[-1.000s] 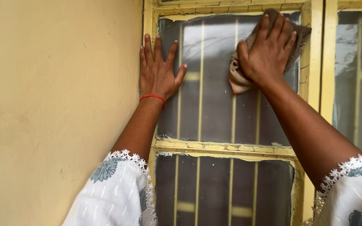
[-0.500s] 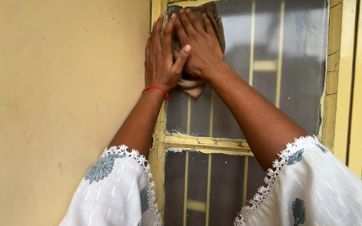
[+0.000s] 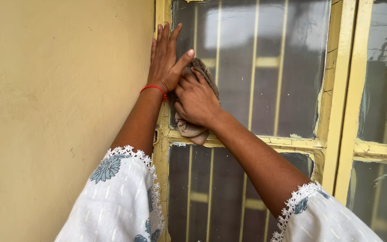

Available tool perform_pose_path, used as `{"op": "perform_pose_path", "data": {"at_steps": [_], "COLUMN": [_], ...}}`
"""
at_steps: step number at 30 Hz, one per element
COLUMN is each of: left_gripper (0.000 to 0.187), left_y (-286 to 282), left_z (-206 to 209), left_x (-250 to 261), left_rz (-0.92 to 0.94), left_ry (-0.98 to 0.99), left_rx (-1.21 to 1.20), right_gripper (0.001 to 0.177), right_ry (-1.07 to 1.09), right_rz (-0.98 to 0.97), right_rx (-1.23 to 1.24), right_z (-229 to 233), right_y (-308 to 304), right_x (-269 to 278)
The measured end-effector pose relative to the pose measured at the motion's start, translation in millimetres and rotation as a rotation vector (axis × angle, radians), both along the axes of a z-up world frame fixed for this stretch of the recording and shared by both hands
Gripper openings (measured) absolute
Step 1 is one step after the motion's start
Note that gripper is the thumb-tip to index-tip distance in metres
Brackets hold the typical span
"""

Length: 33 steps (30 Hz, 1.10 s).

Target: The person cleans a multi-pane window with a cloth and a spray bottle. They wipe each pane, spray liquid onto the glass, and continue wiping to remove residue. The window frame is yellow with metal bars visible behind the glass.

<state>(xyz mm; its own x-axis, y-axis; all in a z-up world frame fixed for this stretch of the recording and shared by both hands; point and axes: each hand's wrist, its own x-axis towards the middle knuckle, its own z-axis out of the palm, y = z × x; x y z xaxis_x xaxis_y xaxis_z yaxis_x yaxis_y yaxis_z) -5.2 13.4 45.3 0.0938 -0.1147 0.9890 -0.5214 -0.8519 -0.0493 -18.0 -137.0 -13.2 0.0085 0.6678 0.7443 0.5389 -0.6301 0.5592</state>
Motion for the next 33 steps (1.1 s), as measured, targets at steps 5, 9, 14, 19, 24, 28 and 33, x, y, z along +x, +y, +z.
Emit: {"op": "perform_pose_path", "data": {"at_steps": [5,9,14,19,24,28,33], "left_gripper": [0.09,0.09,0.088,0.087,0.08,0.078,0.073], "left_y": [-2,-4,-9,-14,-33,-55,-62], "left_z": [-18,-32,-51,-68,-74,-61,-27], "left_x": [-6,-9,-17,-21,-18,-22,-34], "left_rz": [0.064,0.116,0.192,0.243,0.377,0.454,0.499], "left_ry": [0.1,0.143,0.184,0.191,0.162,0.168,0.1], "left_rx": [0.006,0.021,0.018,0.012,-0.066,-0.102,0.144], "right_gripper": [0.049,0.054,0.051,0.059,0.058,0.069,0.074], "right_ry": [0.005,0.036,0.111,0.185,0.273,0.298,0.19], "right_rz": [0.19,0.196,0.139,0.089,0.065,-0.002,-0.112], "right_rx": [-0.04,-0.087,-0.18,-0.299,-0.281,-0.277,-0.322], "right_z": [-31,-50,-61,-68,-75,-72,-46], "right_y": [-12,-17,-22,-31,-83,-151,-204], "right_x": [-8,-13,-23,-31,-35,-40,-42]}}
